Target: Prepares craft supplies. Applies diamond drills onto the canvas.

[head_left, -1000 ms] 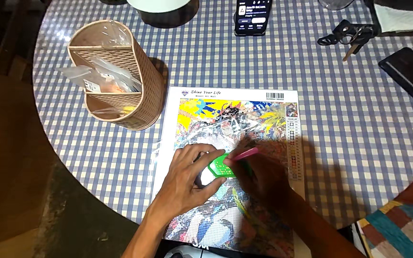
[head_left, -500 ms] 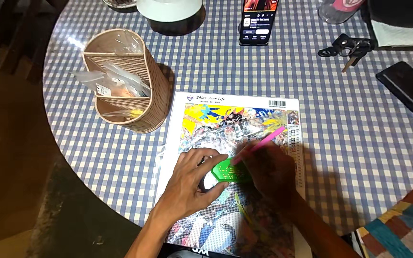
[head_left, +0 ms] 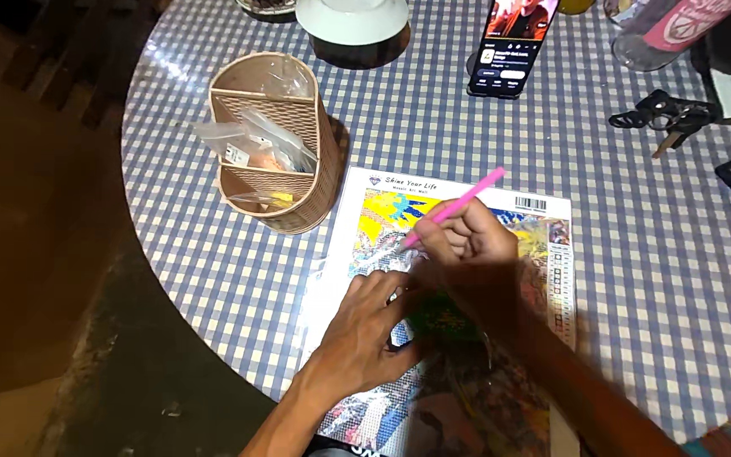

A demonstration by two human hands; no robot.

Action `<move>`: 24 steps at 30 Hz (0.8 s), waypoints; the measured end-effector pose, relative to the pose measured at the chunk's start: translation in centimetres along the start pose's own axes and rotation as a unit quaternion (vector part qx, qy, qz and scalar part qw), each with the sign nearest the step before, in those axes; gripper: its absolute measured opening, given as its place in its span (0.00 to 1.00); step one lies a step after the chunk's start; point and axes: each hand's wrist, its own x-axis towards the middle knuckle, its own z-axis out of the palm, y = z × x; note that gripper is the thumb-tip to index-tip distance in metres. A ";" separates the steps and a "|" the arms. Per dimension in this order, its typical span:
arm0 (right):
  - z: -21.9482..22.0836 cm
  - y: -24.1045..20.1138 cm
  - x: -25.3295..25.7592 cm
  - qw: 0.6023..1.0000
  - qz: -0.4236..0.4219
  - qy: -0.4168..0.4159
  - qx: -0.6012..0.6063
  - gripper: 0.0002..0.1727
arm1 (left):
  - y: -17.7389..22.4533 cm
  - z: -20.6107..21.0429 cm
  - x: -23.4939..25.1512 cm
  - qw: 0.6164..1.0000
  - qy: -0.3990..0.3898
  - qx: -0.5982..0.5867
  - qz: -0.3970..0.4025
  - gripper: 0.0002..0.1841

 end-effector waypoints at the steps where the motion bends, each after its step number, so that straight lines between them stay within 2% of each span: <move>1: 0.8 0.3 0.6 1.000 -0.001 -0.010 -0.005 0.07 | 0.0 0.0 0.0 1.000 -0.001 0.001 -0.002 0.26; 8: 3.7 1.8 3.2 0.995 -0.018 -0.062 -0.071 0.09 | 0.0 0.1 -0.2 1.000 0.007 -0.008 -0.012 0.24; 24: 4.2 1.8 3.3 0.980 -0.073 -0.079 -0.166 0.10 | 0.1 0.2 -0.1 1.000 0.020 0.004 0.011 0.22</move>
